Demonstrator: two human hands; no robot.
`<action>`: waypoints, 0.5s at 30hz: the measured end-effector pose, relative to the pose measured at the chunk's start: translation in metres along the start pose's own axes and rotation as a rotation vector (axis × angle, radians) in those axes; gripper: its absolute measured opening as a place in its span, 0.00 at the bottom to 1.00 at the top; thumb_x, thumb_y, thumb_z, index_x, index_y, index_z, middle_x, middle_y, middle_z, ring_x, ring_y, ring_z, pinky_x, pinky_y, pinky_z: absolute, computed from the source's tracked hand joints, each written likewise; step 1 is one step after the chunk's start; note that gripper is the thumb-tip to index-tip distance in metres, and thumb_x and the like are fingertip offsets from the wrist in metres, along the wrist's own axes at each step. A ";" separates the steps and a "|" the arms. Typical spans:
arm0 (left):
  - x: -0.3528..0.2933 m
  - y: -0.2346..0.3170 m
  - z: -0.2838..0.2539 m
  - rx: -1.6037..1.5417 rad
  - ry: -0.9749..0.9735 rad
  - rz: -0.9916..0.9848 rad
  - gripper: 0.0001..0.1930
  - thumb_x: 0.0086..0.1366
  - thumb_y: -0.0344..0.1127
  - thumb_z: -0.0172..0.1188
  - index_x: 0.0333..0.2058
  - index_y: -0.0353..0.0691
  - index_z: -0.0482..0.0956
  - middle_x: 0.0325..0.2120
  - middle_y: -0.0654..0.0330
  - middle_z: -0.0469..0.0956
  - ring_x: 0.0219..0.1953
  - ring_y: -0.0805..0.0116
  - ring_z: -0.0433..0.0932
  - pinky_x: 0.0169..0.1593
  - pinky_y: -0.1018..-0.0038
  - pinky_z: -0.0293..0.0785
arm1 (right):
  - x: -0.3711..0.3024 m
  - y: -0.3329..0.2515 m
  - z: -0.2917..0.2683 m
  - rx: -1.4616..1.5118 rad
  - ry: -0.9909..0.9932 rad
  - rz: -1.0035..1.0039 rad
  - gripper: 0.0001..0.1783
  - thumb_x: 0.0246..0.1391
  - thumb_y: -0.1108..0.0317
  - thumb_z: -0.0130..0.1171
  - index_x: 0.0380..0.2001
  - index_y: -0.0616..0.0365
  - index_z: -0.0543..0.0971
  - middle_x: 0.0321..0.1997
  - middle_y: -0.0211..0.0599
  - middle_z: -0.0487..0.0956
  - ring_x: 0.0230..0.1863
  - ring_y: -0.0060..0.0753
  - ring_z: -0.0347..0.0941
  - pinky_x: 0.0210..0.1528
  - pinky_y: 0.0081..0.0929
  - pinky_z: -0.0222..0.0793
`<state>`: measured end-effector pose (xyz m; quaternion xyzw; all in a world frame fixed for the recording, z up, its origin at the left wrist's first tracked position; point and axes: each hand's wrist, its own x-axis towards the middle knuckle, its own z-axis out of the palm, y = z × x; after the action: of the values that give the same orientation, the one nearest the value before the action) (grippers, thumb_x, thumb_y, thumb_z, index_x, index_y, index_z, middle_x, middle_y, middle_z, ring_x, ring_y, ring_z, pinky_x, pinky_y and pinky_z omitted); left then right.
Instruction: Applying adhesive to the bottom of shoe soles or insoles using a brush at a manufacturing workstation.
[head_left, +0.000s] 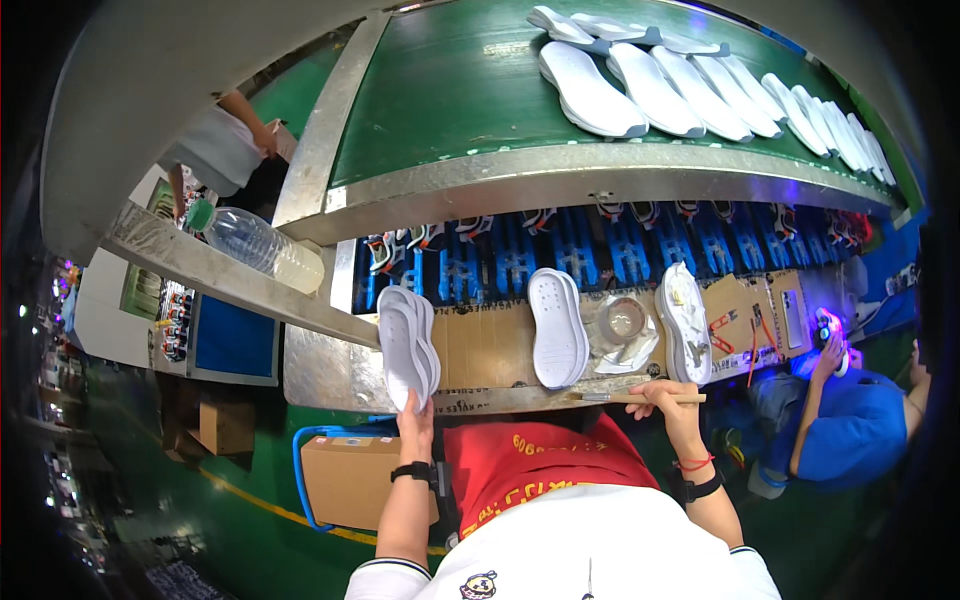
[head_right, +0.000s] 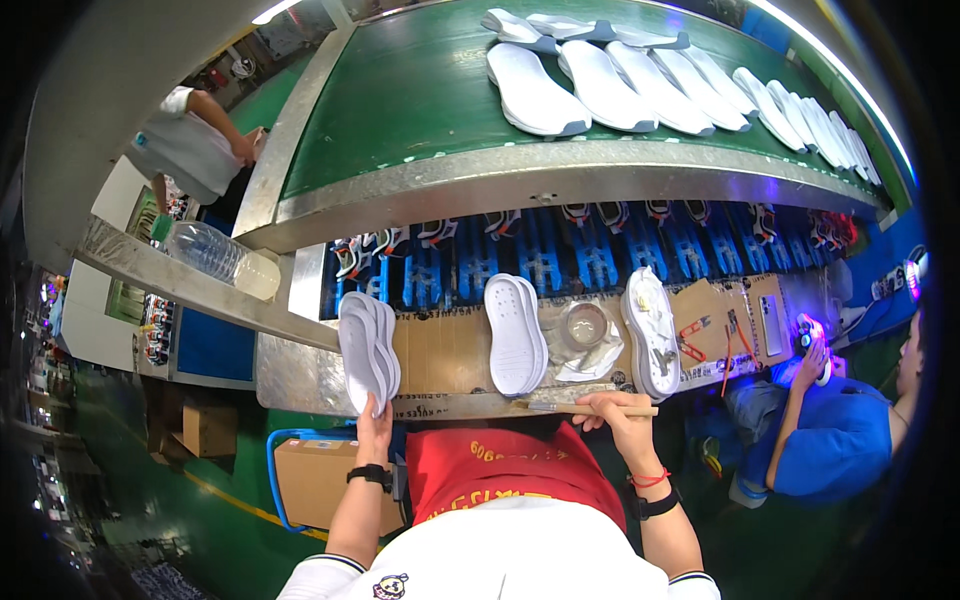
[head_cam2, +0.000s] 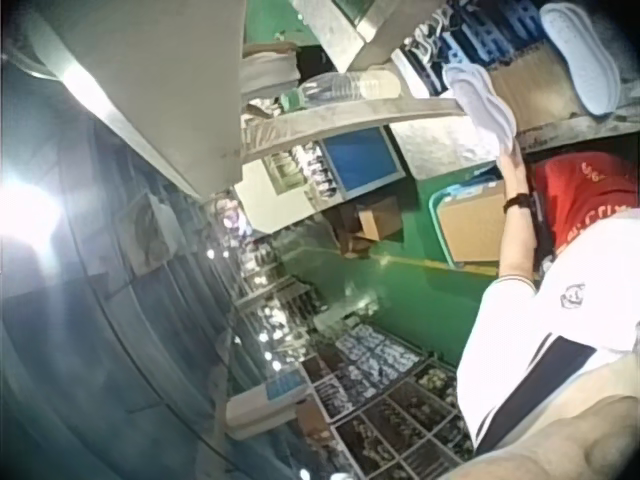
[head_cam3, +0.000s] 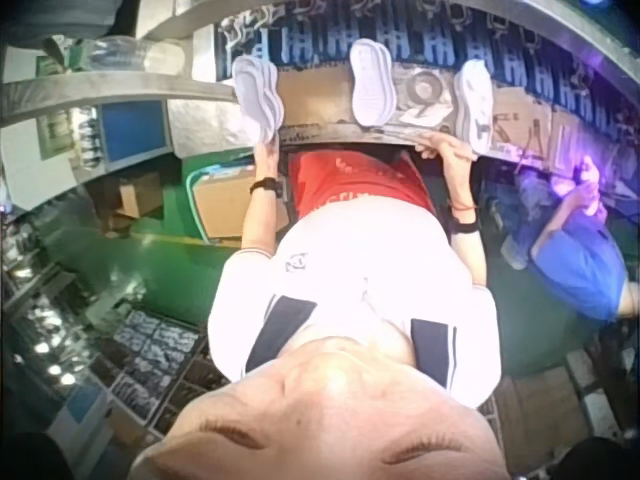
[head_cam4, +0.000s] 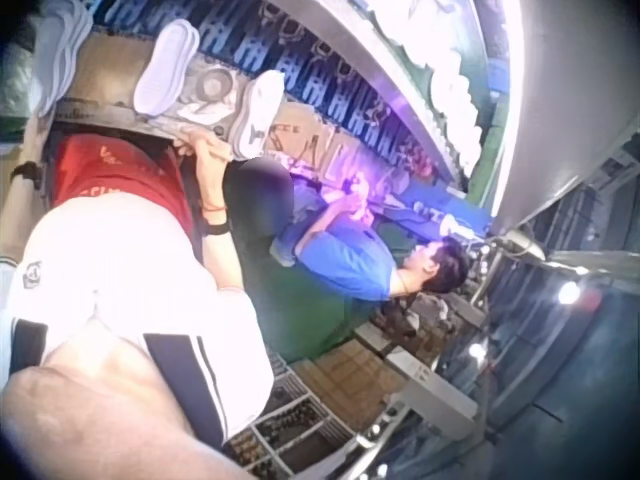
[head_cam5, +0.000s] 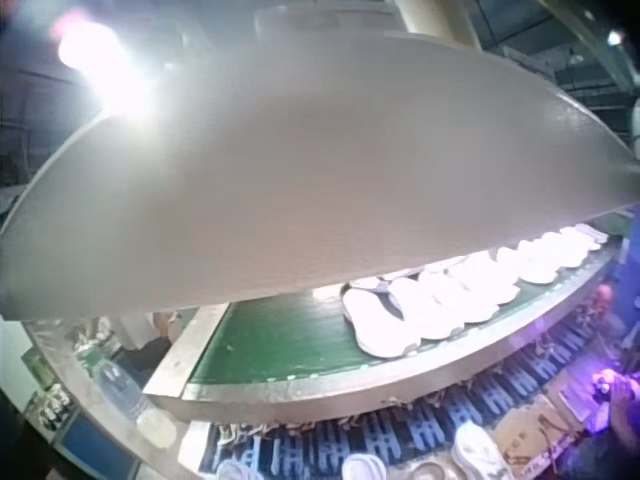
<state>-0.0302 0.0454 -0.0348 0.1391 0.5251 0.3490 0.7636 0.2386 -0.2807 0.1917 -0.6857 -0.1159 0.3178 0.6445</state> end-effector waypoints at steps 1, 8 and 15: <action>-0.007 0.007 0.018 0.169 0.036 0.021 0.27 0.51 0.32 0.68 0.49 0.37 0.67 0.45 0.58 0.71 0.48 0.65 0.69 0.46 0.69 0.70 | -0.002 0.004 -0.003 0.015 0.018 0.004 0.12 0.52 0.72 0.49 0.30 0.70 0.80 0.22 0.44 0.80 0.20 0.24 0.74 0.26 0.16 0.68; -0.010 0.091 0.034 0.861 -0.211 0.033 0.21 0.55 0.25 0.61 0.48 0.34 0.68 0.35 0.57 0.77 0.33 0.68 0.78 0.34 0.71 0.77 | -0.007 0.008 -0.009 0.024 0.028 0.018 0.13 0.53 0.73 0.48 0.31 0.70 0.80 0.23 0.45 0.80 0.20 0.23 0.74 0.26 0.16 0.69; -0.129 0.070 0.113 0.702 -0.587 -0.085 0.29 0.57 0.20 0.54 0.57 0.36 0.56 0.47 0.52 0.71 0.46 0.61 0.76 0.46 0.64 0.78 | -0.011 -0.006 -0.006 0.050 0.009 -0.052 0.12 0.53 0.75 0.48 0.31 0.72 0.80 0.23 0.46 0.80 0.21 0.25 0.76 0.26 0.17 0.71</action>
<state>0.0181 0.0251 0.1429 0.4608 0.3784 0.0641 0.8002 0.2355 -0.2906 0.2006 -0.6674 -0.1228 0.3009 0.6701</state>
